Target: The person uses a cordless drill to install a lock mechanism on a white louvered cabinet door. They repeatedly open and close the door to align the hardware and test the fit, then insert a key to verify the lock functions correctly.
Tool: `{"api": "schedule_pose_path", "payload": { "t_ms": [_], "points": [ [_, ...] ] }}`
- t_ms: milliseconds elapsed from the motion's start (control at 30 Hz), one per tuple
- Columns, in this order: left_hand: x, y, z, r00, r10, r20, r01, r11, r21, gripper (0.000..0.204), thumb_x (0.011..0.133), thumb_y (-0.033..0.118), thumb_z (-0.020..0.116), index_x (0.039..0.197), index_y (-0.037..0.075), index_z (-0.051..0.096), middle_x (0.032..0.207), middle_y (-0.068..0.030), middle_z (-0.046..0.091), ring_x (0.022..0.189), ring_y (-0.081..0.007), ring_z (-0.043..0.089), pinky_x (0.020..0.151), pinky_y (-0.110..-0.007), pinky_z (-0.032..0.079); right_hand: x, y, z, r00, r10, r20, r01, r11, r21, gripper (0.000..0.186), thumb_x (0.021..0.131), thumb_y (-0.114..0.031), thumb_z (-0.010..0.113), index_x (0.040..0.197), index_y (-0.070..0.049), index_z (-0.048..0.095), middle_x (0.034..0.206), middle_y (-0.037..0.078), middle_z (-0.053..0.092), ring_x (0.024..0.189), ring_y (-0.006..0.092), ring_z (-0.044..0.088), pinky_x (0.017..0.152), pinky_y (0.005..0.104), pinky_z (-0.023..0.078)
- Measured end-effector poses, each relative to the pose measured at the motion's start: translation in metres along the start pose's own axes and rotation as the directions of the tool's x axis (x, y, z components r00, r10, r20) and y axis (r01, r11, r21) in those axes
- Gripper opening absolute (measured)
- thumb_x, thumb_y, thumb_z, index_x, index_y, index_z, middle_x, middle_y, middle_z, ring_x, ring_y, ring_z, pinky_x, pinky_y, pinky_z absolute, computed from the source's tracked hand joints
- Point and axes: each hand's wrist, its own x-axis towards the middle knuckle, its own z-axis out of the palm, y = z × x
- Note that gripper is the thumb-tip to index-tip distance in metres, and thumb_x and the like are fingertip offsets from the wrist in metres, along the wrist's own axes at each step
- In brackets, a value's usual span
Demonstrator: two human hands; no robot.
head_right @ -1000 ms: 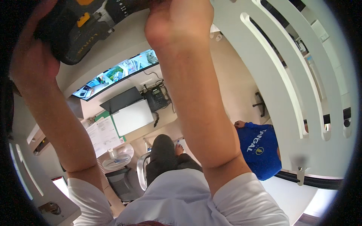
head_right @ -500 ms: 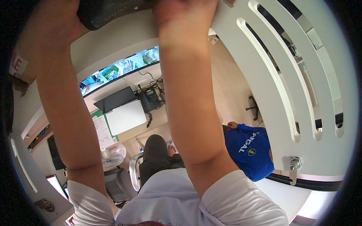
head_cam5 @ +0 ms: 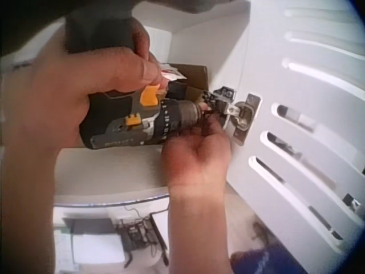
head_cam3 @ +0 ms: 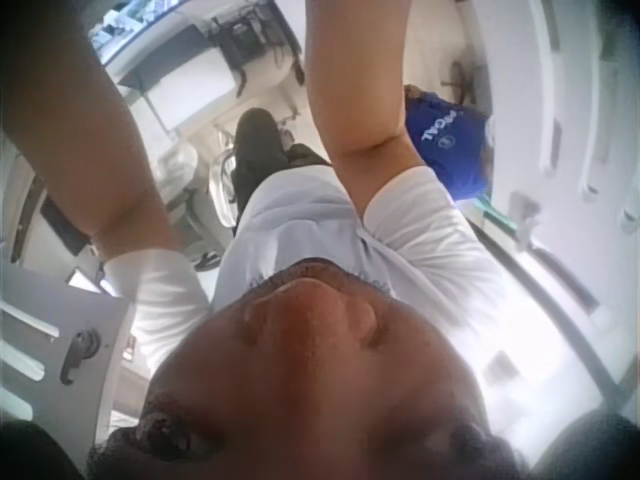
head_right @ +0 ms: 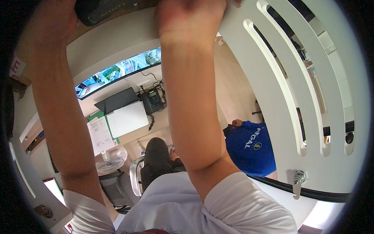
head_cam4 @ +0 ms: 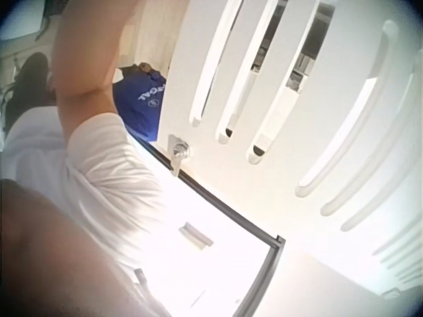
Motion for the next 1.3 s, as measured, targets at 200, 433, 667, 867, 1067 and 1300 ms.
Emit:
{"api": "schedule_pose_path", "payload": {
  "t_ms": [200, 433, 667, 867, 1067, 1300],
  "points": [
    [0.0, 0.008, 0.012, 0.996, 0.051, -0.072, -0.042, 0.993, 0.113, 0.017, 0.086, 0.009, 0.072, 0.096, 0.0, 0.064, 0.089, -0.01, 0.072, 0.088, -0.0182, 0.07, 0.086, -0.03, 0.054, -0.05, -0.023, 0.0, 0.994, -0.014, -0.105, -0.022, 0.944, -0.328, 0.021, 0.108, -0.016, 0.047, 0.117, -0.002, 0.06, 0.113, 0.011, 0.067, 0.108, 0.0253, 0.062, 0.103, 0.0392, 0.047],
    [0.014, -0.02, 0.0, 0.999, 0.03, -0.043, -0.024, 0.991, 0.135, 0.018, 0.084, 0.009, 0.078, 0.094, 0.002, 0.066, 0.086, -0.0068, 0.071, 0.087, -0.0164, 0.07, 0.082, -0.031, 0.055, -0.061, -0.053, -0.078, 0.515, -0.067, 0.854, 0.843, -0.142, -0.52, 0.023, 0.091, -0.013, 0.068, 0.11, -0.001, 0.07, 0.114, 0.016, 0.071, 0.105, 0.03, 0.066, 0.102, 0.0449, 0.045],
    [0.012, 0.005, 0.006, 0.997, 0.004, -0.077, 0.03, 0.896, 0.443, 0.033, 0.078, 0.016, 0.086, 0.104, 0.002, 0.07, 0.093, -0.0069, 0.074, 0.088, -0.0207, 0.071, 0.081, -0.033, 0.057, -0.067, -0.04, -0.068, 0.47, 0.045, 0.881, 0.842, -0.321, -0.433, 0.03, 0.082, -0.017, 0.072, 0.11, -0.008, 0.071, 0.114, 0.013, 0.07, 0.104, 0.0306, 0.063, 0.1, 0.0527, 0.039],
    [0.012, -0.024, 0.009, 0.963, 0.13, -0.238, 0.001, 0.876, 0.482, 0.046, 0.076, 0.016, 0.085, 0.116, 0.002, 0.068, 0.108, -0.0116, 0.075, 0.097, -0.0223, 0.07, 0.088, -0.034, 0.056, -0.064, -0.047, -0.065, 0.466, 0.079, 0.881, 0.848, -0.322, -0.42, 0.031, 0.082, -0.017, 0.073, 0.111, -0.006, 0.07, 0.115, 0.013, 0.069, 0.105, 0.0311, 0.063, 0.099, 0.0493, 0.04],
    [0.006, -0.024, 0.008, 0.98, 0.033, -0.198, 0.013, 0.974, 0.224, 0.042, 0.079, 0.013, 0.085, 0.115, 0.001, 0.068, 0.107, -0.0099, 0.075, 0.097, -0.0186, 0.069, 0.088, -0.033, 0.056, -0.07, -0.045, -0.056, 0.487, 0.09, 0.869, 0.841, -0.317, -0.439, 0.032, 0.081, -0.013, 0.073, 0.11, -0.002, 0.069, 0.116, 0.016, 0.069, 0.105, 0.0343, 0.063, 0.095, 0.0482, 0.043],
    [0.001, -0.032, -0.003, 0.972, -0.08, -0.219, 0.145, 0.943, 0.301, 0.024, 0.086, 0.012, 0.08, 0.102, -0.001, 0.07, 0.098, -0.0097, 0.075, 0.089, -0.0211, 0.073, 0.085, -0.038, 0.06, -0.071, -0.065, -0.04, 0.513, 0.207, 0.833, 0.846, -0.281, -0.452, 0.031, 0.081, -0.009, 0.072, 0.111, -0.001, 0.069, 0.116, 0.018, 0.068, 0.106, 0.0372, 0.063, 0.099, 0.0482, 0.045]
  ]
}}
